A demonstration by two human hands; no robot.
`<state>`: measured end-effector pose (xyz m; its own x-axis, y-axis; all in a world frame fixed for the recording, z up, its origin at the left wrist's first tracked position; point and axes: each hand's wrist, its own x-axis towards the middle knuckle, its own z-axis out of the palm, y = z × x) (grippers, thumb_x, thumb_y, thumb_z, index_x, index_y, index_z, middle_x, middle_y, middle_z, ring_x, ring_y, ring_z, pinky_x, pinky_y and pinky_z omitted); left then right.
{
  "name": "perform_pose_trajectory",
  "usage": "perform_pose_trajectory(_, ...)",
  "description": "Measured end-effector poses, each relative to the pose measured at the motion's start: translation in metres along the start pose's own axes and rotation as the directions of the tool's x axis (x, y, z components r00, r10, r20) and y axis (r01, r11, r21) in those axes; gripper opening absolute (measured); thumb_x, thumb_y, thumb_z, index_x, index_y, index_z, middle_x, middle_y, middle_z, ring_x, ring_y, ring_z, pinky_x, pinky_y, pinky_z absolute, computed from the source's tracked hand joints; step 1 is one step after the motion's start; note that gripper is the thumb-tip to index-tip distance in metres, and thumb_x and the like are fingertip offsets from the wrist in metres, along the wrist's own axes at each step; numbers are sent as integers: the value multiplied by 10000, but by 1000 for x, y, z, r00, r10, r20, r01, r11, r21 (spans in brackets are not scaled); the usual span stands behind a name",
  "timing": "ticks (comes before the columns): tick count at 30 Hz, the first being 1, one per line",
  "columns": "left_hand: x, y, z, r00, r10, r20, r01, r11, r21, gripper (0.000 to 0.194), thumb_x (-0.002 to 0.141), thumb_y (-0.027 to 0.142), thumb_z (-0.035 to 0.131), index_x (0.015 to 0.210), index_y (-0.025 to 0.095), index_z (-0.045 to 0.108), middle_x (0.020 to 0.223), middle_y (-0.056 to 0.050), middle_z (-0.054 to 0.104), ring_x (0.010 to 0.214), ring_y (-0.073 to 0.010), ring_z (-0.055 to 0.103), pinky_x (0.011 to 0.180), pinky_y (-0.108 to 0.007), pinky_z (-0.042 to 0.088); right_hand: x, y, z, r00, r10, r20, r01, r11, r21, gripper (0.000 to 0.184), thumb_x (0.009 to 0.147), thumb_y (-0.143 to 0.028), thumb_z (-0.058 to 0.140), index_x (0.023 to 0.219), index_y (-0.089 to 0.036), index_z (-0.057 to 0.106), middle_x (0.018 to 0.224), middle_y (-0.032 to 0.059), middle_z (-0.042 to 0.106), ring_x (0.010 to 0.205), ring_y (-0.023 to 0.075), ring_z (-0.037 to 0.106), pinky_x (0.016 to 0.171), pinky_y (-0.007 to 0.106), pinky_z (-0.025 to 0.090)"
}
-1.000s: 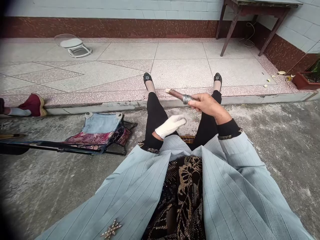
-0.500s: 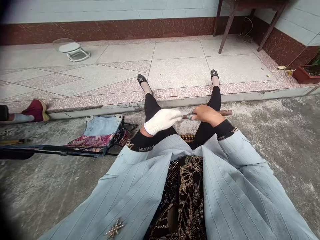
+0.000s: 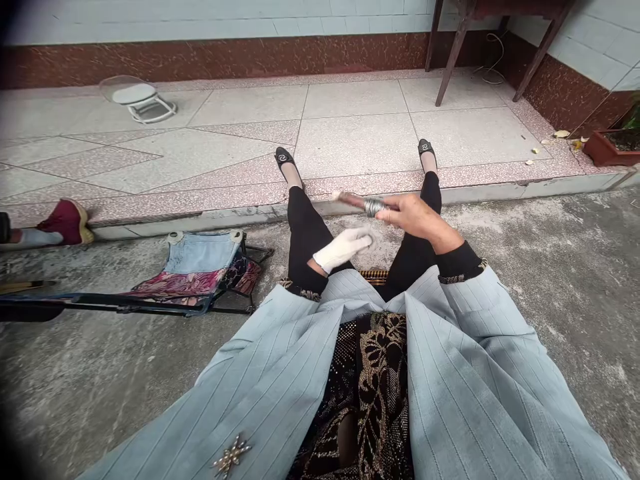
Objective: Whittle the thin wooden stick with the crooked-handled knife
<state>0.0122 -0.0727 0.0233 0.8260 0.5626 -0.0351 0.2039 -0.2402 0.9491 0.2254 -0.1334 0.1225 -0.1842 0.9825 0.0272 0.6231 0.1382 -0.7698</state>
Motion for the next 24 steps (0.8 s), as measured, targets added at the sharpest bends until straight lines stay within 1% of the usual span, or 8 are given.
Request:
perform_pose_trajectory(2, -7, 5, 5, 998, 29, 61, -33, 997, 68, 330, 925, 424, 463, 843, 142, 612, 705, 9, 557, 602, -94, 457, 601, -226, 383, 5, 6, -4, 990, 42, -131, -50, 997, -55, 356, 864, -420, 585, 996, -128, 738, 632, -9, 536, 591, 122, 441, 573, 263, 278)
perform_pose_trajectory(5, -15, 20, -2, 994, 83, 76, -101, 955, 277, 291, 943, 370, 444, 881, 156, 632, 842, -4, 634, 768, -123, 551, 742, -237, 423, 11, 14, -4, 977, 59, -205, -102, 973, -208, 327, 862, -407, 610, 961, -128, 749, 674, 22, 597, 637, 144, 492, 602, 270, 299)
perform_pose_trajectory(10, -20, 37, -17, 981, 145, 129, -194, 702, 685, 318, 986, 358, 411, 903, 182, 662, 822, -15, 652, 757, -144, 576, 709, -251, 393, 15, 18, 13, 978, 149, -145, -203, 841, -502, 328, 923, -408, 573, 1072, -167, 739, 926, 121, 719, 835, 236, 617, 687, 301, 369)
perform_pose_trajectory(13, -19, 42, -23, 975, 172, 139, -214, 567, 795, 310, 991, 347, 410, 936, 189, 671, 857, -23, 675, 778, -156, 602, 700, -259, 389, 15, 18, 22, 975, 199, -98, -217, 753, -621, 365, 941, -443, 551, 1113, -171, 722, 1011, 159, 725, 923, 279, 640, 734, 324, 400)
perform_pose_trajectory(16, -17, 48, -32, 978, 175, 114, -190, 515, 836, 307, 986, 329, 411, 972, 186, 682, 914, -34, 698, 825, -163, 623, 720, -259, 402, 15, 18, 24, 974, 225, -13, -176, 726, -665, 356, 942, -436, 556, 1095, -159, 718, 1032, 168, 721, 940, 279, 643, 730, 321, 401)
perform_pose_trajectory(20, -11, 60, -47, 982, 160, 98, -172, 571, 802, 288, 953, 294, 432, 951, 168, 691, 908, -38, 700, 824, -161, 620, 740, -257, 415, 14, 16, 21, 933, 208, 293, 4, 810, -587, 240, 911, -364, 603, 951, -169, 737, 843, 91, 715, 792, 208, 626, 665, 284, 370)
perform_pose_trajectory(22, -6, 62, -53, 983, 149, 109, -182, 676, 714, 272, 930, 300, 459, 939, 164, 695, 893, -29, 698, 812, -152, 613, 758, -252, 425, 12, 14, 19, 865, 180, 468, 59, 890, -452, 209, 898, -328, 602, 894, -168, 735, 718, 46, 675, 675, 166, 590, 624, 267, 361)
perform_pose_trajectory(24, 0, 57, -54, 986, 134, 95, -165, 806, 568, 263, 907, 316, 486, 950, 158, 692, 883, -21, 694, 802, -144, 607, 772, -250, 436, 8, 13, 18, 810, 137, 570, 45, 955, -293, 211, 882, -322, 596, 877, -162, 733, 656, 18, 636, 592, 140, 550, 590, 259, 357)
